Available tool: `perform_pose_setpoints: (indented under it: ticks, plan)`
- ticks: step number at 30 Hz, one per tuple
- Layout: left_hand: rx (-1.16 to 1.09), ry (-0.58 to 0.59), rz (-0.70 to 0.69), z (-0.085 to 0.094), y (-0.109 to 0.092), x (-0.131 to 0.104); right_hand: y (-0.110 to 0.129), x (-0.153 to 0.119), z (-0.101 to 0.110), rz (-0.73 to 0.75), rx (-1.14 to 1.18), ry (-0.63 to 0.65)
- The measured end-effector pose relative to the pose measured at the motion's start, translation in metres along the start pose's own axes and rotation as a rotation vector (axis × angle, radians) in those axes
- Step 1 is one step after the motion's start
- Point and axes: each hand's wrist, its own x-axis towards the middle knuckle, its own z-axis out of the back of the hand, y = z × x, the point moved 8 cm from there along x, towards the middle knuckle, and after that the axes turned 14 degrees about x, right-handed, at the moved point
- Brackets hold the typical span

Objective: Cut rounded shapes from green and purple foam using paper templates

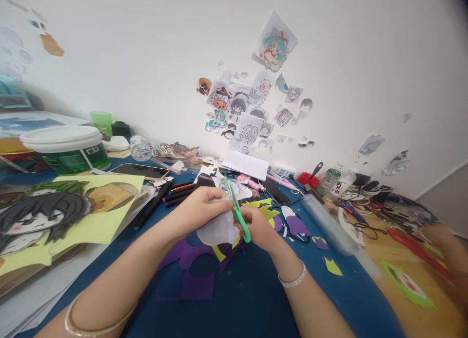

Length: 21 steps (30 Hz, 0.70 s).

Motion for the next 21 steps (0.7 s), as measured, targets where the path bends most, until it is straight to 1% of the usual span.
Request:
perform_pose_setpoints:
  ticks: [3, 7, 9, 17, 21]
  plan:
    - [0.034, -0.015, -0.049, 0.000, -0.006, 0.000, 0.004, 0.000, -0.001, 0.028, 0.052, -0.037]
    - [0.144, -0.126, -0.196, 0.003, -0.016, 0.000, 0.006, 0.000, -0.001, 0.059, 0.100, -0.081]
    - [0.173, -0.162, -0.229, 0.003, -0.018, -0.001, 0.007, 0.000, -0.001, 0.074, 0.106, -0.088]
    - [0.078, -0.219, -0.196, -0.001, -0.020, -0.003, 0.012, -0.001, -0.001, 0.131, 0.095, -0.127]
    - [0.074, -0.260, -0.185, -0.002, -0.021, -0.006, 0.018, -0.002, -0.002, 0.184, 0.049, -0.138]
